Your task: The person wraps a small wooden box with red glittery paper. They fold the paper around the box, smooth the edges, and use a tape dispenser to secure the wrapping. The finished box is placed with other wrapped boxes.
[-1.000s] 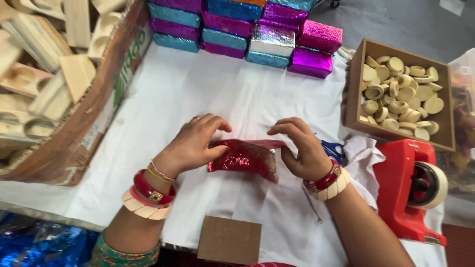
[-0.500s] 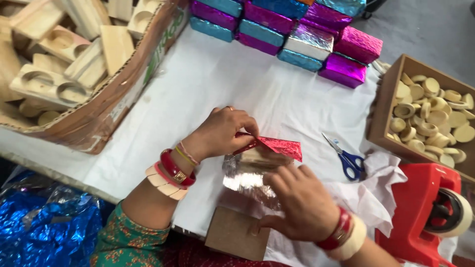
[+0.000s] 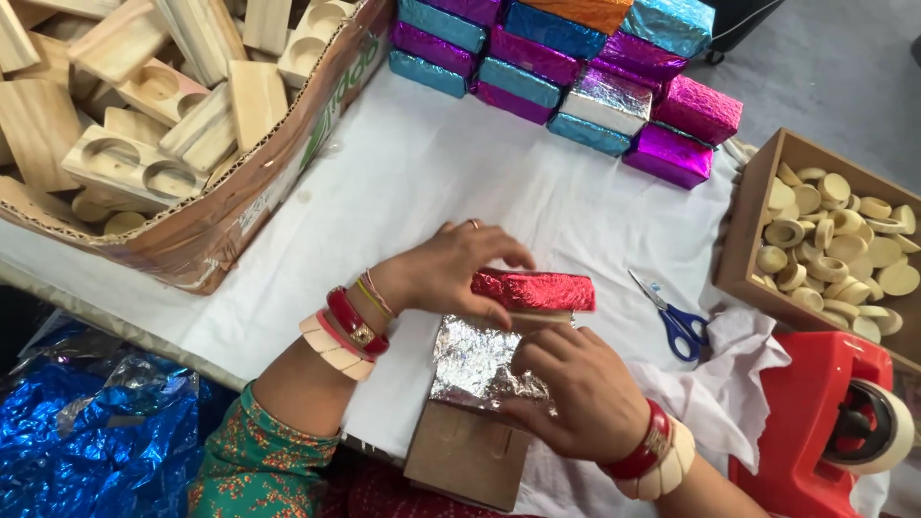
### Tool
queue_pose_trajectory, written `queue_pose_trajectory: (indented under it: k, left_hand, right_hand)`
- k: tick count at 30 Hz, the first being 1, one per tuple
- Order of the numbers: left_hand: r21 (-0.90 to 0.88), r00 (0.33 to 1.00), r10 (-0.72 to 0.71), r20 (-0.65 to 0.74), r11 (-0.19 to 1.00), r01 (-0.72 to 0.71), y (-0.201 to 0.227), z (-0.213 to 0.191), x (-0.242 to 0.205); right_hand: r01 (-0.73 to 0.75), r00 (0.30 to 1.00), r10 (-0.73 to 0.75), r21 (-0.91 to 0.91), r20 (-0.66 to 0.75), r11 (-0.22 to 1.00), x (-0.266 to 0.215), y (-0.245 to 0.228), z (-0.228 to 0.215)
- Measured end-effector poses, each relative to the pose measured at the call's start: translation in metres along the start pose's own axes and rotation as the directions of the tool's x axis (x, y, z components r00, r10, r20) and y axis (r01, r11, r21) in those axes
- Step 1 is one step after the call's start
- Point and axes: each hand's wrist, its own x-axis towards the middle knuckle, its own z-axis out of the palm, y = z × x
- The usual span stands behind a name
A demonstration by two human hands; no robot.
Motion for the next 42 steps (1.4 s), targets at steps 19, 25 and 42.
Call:
queue_pose_trajectory:
  k: [19, 25, 42]
  left_hand:
    - [0.402, 0.978, 0.206, -0.032, 0.899, -0.176, 0.016, 0.006, -0.012]
    - [0.359, 0.983, 0.156, -0.095, 0.927, -0.113, 0.039, -0.006, -0.009]
    - [0.295, 0.962, 0.266, -0.067, 0.926, -0.235, 0.029, -0.005, -0.012]
  right_hand:
    - [-0.151, 0.94, 0.019, -0.367, -0.341, 0.918, -0.003, 0.06, 0.021]
    - [-0.065, 0.949, -0.043, -0.328, -0.311, 0.942, 0.0, 0.062, 0.015]
    - [-0.164, 0.924, 0.091, -0.17, -0.37, 0.972, 0.002, 0.056, 0.022]
